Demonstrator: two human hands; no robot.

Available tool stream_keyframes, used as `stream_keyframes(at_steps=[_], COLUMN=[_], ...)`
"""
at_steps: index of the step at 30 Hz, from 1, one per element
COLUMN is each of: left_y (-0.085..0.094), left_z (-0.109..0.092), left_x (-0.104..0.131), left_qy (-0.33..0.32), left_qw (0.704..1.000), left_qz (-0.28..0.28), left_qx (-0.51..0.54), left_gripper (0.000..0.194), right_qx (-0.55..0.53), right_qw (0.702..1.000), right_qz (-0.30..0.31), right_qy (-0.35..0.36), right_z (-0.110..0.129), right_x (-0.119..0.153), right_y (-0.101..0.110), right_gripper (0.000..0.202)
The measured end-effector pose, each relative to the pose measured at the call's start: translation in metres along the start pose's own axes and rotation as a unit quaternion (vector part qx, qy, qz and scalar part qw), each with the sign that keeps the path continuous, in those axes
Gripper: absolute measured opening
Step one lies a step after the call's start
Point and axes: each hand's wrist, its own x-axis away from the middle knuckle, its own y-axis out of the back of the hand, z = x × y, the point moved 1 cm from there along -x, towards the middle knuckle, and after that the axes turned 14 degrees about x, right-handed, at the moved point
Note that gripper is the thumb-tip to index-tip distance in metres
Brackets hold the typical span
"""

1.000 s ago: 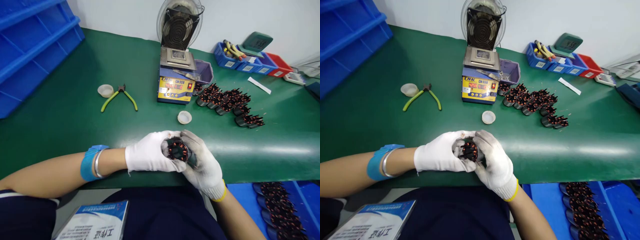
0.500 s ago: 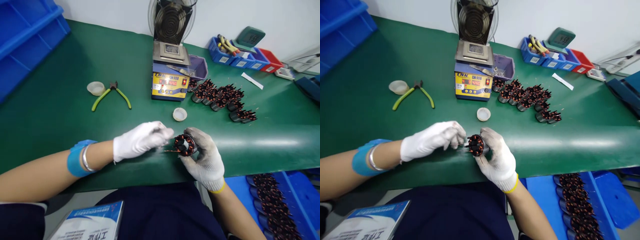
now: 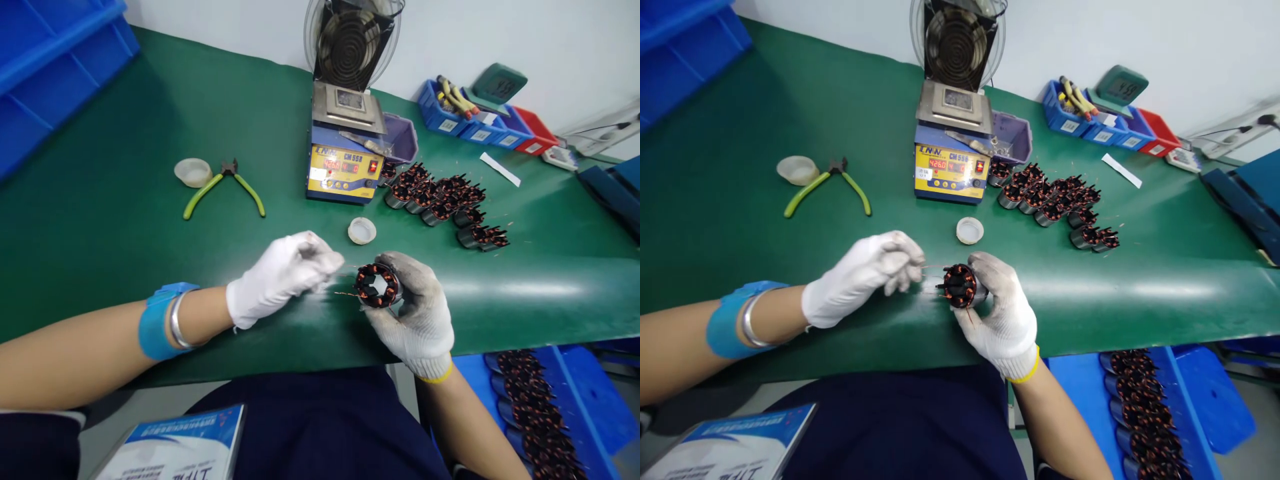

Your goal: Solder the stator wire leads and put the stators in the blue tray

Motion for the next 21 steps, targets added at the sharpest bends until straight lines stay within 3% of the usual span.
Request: stream_keyframes(at_steps=[6, 11, 16, 21], left_y=[-0.018, -0.017, 0.001, 0.018], left_z=[0.007, 0.003, 0.006, 0.017], left_x=[0.005, 0.007, -0.007, -0.023], left_qy=[0.074, 0.093, 0.032, 0.02], left_qw=[0.997, 0.995, 0.999, 0.999], left_qz=[0.022, 0.044, 0.041, 0.019], left_qx=[-0.008, 0.013, -0.002, 0.023], left_gripper=[0.033, 0.032, 0.029, 0.043], right_qx=[0.002, -0.003, 0.058, 0.147], right_qw=[1.0, 1.0, 0.992, 0.986], right_qz=[-0.006, -0.003, -0.006, 0.033], right_qy=[-0.002, -0.025, -0.115, -0.072], right_z=[0.008, 0.007, -0.02, -0.058], right_x=[0.001, -0.002, -0.017, -0.044], right_y=[-0.008, -0.005, -0.002, -0.003], right_gripper=[0.04, 0.04, 0.048, 0.053])
